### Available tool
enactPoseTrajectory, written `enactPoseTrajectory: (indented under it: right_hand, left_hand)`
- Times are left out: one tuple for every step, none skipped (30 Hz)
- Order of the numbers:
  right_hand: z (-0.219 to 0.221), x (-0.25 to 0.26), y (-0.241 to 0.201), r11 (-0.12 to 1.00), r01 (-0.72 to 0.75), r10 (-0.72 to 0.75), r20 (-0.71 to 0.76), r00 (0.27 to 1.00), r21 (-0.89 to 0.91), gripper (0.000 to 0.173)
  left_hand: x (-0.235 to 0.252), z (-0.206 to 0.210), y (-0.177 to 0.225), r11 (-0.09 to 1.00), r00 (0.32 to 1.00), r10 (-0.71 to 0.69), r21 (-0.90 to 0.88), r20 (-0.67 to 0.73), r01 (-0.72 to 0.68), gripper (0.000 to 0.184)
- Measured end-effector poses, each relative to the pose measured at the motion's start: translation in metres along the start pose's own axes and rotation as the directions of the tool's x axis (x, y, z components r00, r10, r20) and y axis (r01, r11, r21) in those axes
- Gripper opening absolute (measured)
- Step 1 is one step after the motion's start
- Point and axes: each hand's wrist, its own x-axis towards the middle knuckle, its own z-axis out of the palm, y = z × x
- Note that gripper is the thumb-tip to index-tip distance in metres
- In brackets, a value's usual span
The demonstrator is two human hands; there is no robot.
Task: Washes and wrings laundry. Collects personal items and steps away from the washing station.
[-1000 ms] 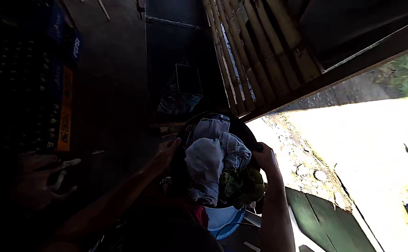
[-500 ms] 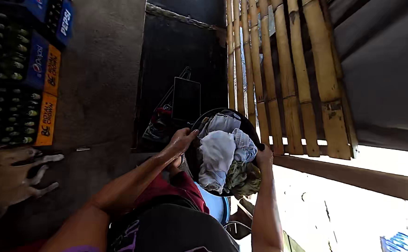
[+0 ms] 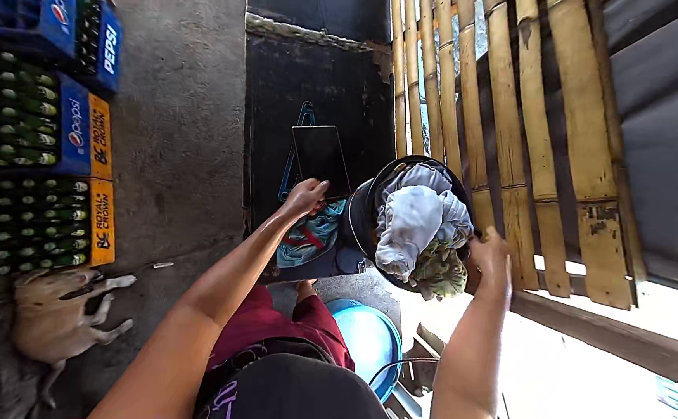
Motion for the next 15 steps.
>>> enactPoseTrajectory:
  right_hand:
    - [-0.013, -0.017, -0.015, 0.993, 0.026, -0.020, -0.059, 0.998, 0.111, 0.061]
    - [-0.022, -0.035, -0.029, 0.965, 0.099, -0.070, -0.126, 0.990, 0.243, 0.061]
    - [-0.027, -0.052, -0.042, 0.907, 0.219, -0.158, -0.193, 0.969, 0.360, 0.058]
    - [-0.030, -0.068, -0.056, 0.814, 0.359, -0.278, -0.236, 0.931, 0.457, 0.055]
    - [-0.030, -0.084, -0.070, 0.679, 0.485, -0.422, -0.247, 0.872, 0.551, 0.051]
    - [-0.027, -0.099, -0.083, 0.538, 0.552, -0.560, -0.220, 0.799, 0.637, 0.046]
    - [-0.019, -0.113, -0.098, 0.446, 0.550, -0.662, -0.154, 0.734, 0.706, 0.042]
    - [-0.005, -0.127, -0.114, 0.417, 0.516, -0.734, -0.058, 0.676, 0.748, 0.039]
    - [0.014, -0.138, -0.131, 0.437, 0.470, -0.783, 0.067, 0.619, 0.767, 0.037]
    - [0.038, -0.145, -0.146, 0.498, 0.420, -0.802, 0.219, 0.555, 0.758, 0.037]
    - [0.067, -0.148, -0.158, 0.594, 0.380, -0.779, 0.391, 0.490, 0.709, 0.039]
    - [0.101, -0.148, -0.166, 0.705, 0.364, -0.706, 0.554, 0.441, 0.609, 0.042]
    - [0.137, -0.146, -0.169, 0.795, 0.365, -0.605, 0.675, 0.423, 0.484, 0.046]
    - [0.172, -0.144, -0.169, 0.862, 0.371, -0.491, 0.752, 0.441, 0.346, 0.053]
    - [0.203, -0.142, -0.167, 0.905, 0.376, -0.375, 0.791, 0.483, 0.199, 0.064]
  left_hand:
    - [0.004, -0.012, -0.023, 0.995, 0.995, -0.089, -0.046, -0.040, 0.087, 0.048]
    - [0.011, -0.022, -0.043, 0.983, 0.984, -0.167, -0.085, -0.063, 0.161, 0.046]
    - [0.020, -0.029, -0.059, 0.973, 0.973, -0.215, -0.106, -0.077, 0.207, 0.046]
    - [0.028, -0.034, -0.069, 0.967, 0.968, -0.236, -0.121, -0.089, 0.224, 0.047]
    - [0.036, -0.036, -0.074, 0.963, 0.964, -0.247, -0.140, -0.095, 0.232, 0.049]
    - [0.043, -0.036, -0.078, 0.956, 0.961, -0.258, -0.173, -0.097, 0.239, 0.050]
    - [0.048, -0.034, -0.079, 0.944, 0.956, -0.277, -0.212, -0.099, 0.252, 0.051]
    - [0.052, -0.032, -0.079, 0.933, 0.948, -0.300, -0.241, -0.107, 0.268, 0.052]
    - [0.058, -0.030, -0.078, 0.921, 0.941, -0.321, -0.267, -0.110, 0.283, 0.052]
    - [0.065, -0.029, -0.078, 0.912, 0.933, -0.342, -0.280, -0.113, 0.300, 0.052]
    - [0.070, -0.027, -0.078, 0.908, 0.926, -0.356, -0.279, -0.121, 0.313, 0.052]
    - [0.073, -0.026, -0.081, 0.909, 0.922, -0.363, -0.269, -0.135, 0.318, 0.051]
    - [0.075, -0.025, -0.084, 0.915, 0.921, -0.359, -0.253, -0.152, 0.315, 0.050]
    - [0.076, -0.023, -0.088, 0.923, 0.922, -0.348, -0.233, -0.171, 0.306, 0.049]
    - [0.078, -0.022, -0.091, 0.934, 0.923, -0.330, -0.206, -0.196, 0.291, 0.047]
